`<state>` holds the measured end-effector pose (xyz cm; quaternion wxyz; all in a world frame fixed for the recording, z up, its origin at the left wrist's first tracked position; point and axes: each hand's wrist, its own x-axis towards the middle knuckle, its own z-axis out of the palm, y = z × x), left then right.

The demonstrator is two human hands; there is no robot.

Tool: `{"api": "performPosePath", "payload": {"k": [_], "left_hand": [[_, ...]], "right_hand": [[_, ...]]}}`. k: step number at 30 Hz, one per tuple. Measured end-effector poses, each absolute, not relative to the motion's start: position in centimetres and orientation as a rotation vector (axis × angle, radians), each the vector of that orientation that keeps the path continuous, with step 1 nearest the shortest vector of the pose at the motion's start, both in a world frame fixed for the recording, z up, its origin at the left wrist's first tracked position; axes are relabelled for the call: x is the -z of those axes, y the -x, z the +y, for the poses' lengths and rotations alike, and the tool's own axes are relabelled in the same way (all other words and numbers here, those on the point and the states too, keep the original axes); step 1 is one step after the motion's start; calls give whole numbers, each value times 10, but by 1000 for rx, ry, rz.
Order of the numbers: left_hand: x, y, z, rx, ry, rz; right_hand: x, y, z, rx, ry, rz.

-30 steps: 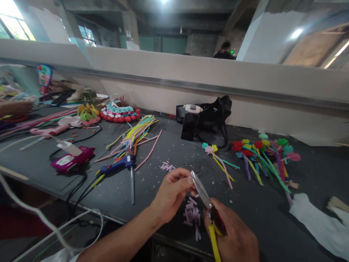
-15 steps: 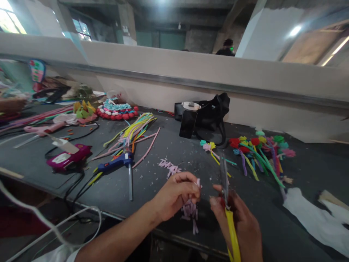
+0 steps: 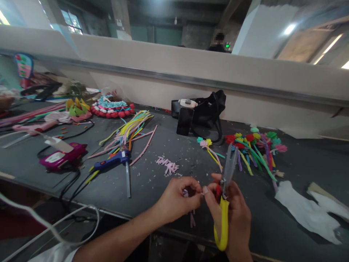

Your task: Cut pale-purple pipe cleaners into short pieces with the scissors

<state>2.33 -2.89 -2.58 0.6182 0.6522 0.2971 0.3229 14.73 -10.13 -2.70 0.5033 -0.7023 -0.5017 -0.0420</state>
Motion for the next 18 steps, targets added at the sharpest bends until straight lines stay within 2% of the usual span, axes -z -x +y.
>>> {"api": "performPosePath", "payload": {"k": [3,5,12,18], "left_hand": [[26,-23,-32,-869,-1788,721],[26,-22,-32,-887,-1753,725],[19,-18,-18,-829,-855,566],[15,-14,-10,-912,-625,450]], "right_hand": [[29,-146,-101,112,1669,-1196],[30,-146,-101,120,1676,-1200],[47,-152,-102,334,1721,-1409],[76,-165,-110,378,1803,-1698]]}}
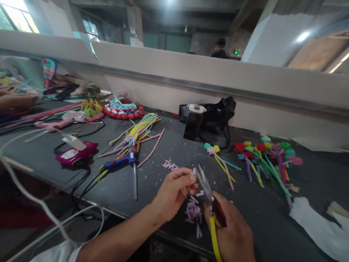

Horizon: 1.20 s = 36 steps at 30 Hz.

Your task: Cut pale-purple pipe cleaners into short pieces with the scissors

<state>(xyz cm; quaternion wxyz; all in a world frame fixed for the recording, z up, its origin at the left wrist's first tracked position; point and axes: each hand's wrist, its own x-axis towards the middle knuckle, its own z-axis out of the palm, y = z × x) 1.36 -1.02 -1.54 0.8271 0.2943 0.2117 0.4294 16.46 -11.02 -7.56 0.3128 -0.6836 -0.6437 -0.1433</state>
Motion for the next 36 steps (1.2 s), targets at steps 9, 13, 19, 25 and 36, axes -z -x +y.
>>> {"api": "performPosePath", "payload": {"k": [9,13,19,25,36], "left_hand": [[14,-10,-9,-948,-756,510],[15,-10,-9,-968,-799,541],[14,-11,-10,-991,-862,559],[14,-9,-9,-989,-884,570],[14,-9,-9,-979,-893,581]], "right_hand": [[84,-173,-115,407,1854,-1839],[80,-172,-116,368,1868,-1864],[77,-171,-116,368,1859,-1849],[79,-168,-119,364,1864,-1825],[82,-172,-119,285,1857,-1872]]}}
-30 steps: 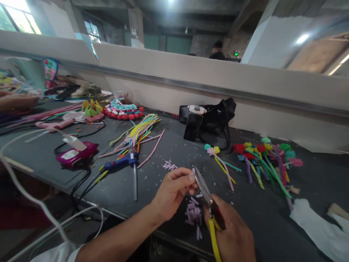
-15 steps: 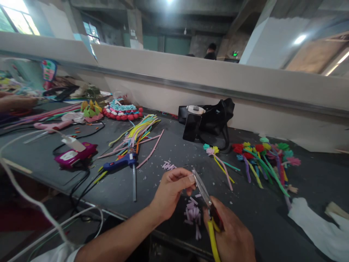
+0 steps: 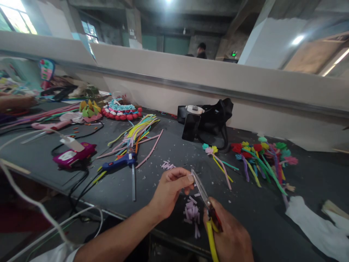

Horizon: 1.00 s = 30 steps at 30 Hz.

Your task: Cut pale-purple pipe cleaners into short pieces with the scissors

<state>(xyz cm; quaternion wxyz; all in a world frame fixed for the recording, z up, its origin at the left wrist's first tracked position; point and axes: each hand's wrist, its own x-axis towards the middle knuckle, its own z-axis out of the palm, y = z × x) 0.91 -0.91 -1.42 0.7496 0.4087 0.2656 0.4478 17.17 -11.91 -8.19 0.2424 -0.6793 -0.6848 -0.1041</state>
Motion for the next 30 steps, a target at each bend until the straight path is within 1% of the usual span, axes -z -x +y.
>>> {"api": "performPosePath", "payload": {"k": [10,19,22,25,26,30], "left_hand": [[13,-9,-9,-993,-894,567],[14,-10,-11,-980,-893,571],[14,-11,-12,-966,-876,555],[15,-12,-13,-921,-851,520],[16,-13,-13,-896,-847,509],[18,-14,-14,-713,-874,519]], "right_hand": [[84,-167,-119,442,1841,-1836],[86,-169,-121,383,1848,-1893],[81,-165,-117,456,1830,-1797],[68,-161,-112,496,1809,-1581],[63,-160,-110,482,1788,-1483],[43,-158,-106,286,1680,-1370]]}}
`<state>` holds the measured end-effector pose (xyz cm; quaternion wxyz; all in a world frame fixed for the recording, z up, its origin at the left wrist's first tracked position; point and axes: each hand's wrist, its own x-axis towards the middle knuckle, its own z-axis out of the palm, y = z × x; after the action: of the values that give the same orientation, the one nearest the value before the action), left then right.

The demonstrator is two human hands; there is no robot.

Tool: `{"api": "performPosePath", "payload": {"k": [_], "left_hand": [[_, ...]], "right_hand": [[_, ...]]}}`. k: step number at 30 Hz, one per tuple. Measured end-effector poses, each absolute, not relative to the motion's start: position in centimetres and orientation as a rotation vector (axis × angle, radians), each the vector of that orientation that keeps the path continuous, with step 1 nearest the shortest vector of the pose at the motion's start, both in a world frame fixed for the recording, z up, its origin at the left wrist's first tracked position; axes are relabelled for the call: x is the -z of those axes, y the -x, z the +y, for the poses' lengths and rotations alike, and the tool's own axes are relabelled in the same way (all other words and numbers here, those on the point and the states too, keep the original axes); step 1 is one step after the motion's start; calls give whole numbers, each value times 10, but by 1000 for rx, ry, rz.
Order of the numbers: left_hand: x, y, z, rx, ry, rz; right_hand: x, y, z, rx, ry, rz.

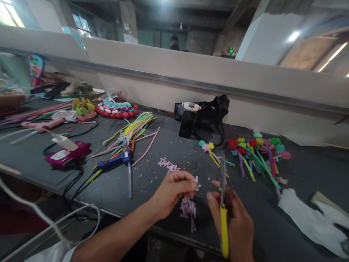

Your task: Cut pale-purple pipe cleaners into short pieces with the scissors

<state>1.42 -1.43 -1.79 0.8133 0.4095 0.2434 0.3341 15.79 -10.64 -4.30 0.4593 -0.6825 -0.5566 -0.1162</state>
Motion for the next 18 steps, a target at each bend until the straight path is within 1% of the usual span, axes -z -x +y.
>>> {"api": "performPosePath", "payload": {"k": [4,9,11,13,15,18], "left_hand": [[19,-15,-16,-539,-976,555],[23,-16,-18,-431,-1081,597],[25,-17,-19,-424,-1107,606],[26,-18,-21,-483,-1182,607],[26,-19,-23,-618,-1381,636],[24,-18,-27,-812,-1797,686]], "right_hand": [[33,-158,-106,-51,1676,-1279],[30,-154,-106,-205,1679,-1248],[32,-153,-104,-206,1664,-1231],[33,-152,-102,-98,1677,-1184],[34,-152,-100,-9,1699,-1137],[31,-154,-101,-22,1725,-1129]]}}
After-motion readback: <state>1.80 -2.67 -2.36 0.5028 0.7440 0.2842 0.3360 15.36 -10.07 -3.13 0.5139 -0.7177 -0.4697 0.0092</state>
